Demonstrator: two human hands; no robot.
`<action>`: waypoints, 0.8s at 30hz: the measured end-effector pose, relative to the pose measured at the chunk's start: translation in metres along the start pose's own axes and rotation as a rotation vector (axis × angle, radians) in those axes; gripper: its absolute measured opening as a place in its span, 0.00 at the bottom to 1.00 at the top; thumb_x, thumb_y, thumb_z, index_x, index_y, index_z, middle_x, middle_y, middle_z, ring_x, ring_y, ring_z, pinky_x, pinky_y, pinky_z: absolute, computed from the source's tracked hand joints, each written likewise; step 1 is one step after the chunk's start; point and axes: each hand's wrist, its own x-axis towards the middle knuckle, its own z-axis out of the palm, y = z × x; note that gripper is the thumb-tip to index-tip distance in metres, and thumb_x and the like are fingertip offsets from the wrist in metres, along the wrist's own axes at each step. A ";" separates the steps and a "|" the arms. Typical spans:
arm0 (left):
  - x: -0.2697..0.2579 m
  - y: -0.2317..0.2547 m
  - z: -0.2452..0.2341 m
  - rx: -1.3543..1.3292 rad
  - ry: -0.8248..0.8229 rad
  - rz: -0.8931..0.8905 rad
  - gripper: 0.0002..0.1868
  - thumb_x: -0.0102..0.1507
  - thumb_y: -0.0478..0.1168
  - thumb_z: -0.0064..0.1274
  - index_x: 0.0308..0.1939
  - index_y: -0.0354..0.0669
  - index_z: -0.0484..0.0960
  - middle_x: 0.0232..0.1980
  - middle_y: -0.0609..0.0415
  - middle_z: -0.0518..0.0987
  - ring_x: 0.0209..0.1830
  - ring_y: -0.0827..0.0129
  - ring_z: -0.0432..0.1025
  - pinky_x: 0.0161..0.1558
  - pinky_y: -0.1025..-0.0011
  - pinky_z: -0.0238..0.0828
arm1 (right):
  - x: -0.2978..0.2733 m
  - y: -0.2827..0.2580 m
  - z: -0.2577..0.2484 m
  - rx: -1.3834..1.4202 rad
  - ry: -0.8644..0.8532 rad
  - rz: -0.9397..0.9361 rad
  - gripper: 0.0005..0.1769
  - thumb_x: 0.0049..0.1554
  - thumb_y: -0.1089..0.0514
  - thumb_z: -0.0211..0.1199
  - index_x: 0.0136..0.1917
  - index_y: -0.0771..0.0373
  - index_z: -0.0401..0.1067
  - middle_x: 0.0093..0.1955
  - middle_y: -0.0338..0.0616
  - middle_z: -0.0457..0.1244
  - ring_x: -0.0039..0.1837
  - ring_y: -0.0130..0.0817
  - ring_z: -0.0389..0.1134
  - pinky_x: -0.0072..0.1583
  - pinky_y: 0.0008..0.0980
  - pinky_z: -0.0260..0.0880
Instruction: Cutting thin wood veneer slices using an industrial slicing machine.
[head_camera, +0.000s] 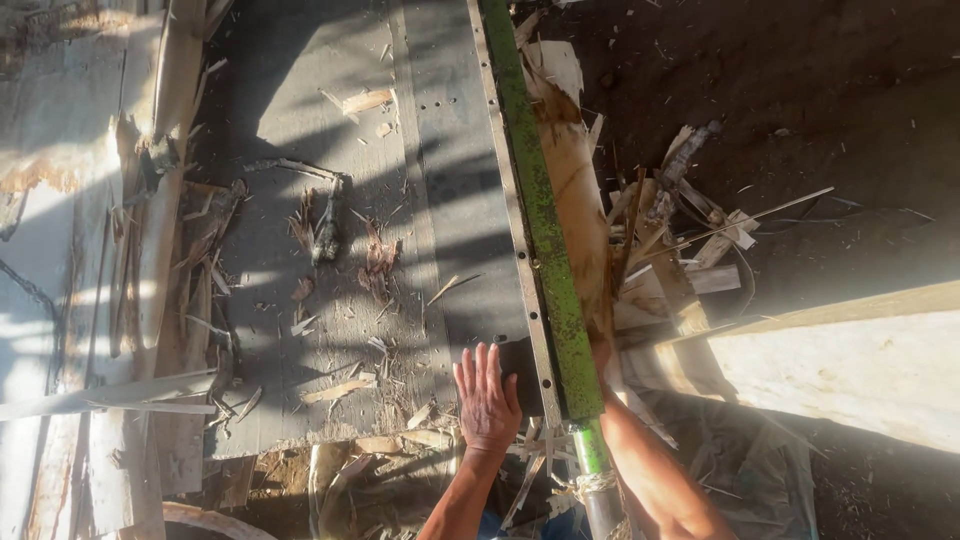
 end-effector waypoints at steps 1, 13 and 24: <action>0.001 0.000 -0.001 -0.005 0.008 0.005 0.30 0.70 0.46 0.43 0.75 0.38 0.59 0.76 0.39 0.61 0.80 0.39 0.48 0.76 0.40 0.38 | 0.004 -0.009 -0.027 -0.045 0.032 -0.029 0.12 0.59 0.58 0.61 0.49 0.68 0.80 0.41 0.55 0.71 0.40 0.41 0.72 0.42 0.40 0.69; 0.003 -0.004 0.002 0.051 -0.011 0.011 0.31 0.70 0.47 0.38 0.76 0.39 0.55 0.77 0.42 0.58 0.79 0.43 0.46 0.75 0.43 0.36 | -0.005 -0.218 -0.130 -0.219 0.220 -0.366 0.10 0.62 0.59 0.60 0.45 0.67 0.78 0.31 0.49 0.65 0.30 0.34 0.65 0.33 0.39 0.62; 0.083 -0.001 -0.098 -1.089 -0.115 -0.245 0.37 0.69 0.61 0.36 0.74 0.39 0.64 0.76 0.39 0.65 0.77 0.49 0.59 0.74 0.51 0.53 | -0.068 -0.399 -0.109 0.650 -0.091 -0.295 0.08 0.58 0.59 0.65 0.49 0.65 0.74 0.34 0.32 0.60 0.31 0.20 0.53 0.32 0.26 0.51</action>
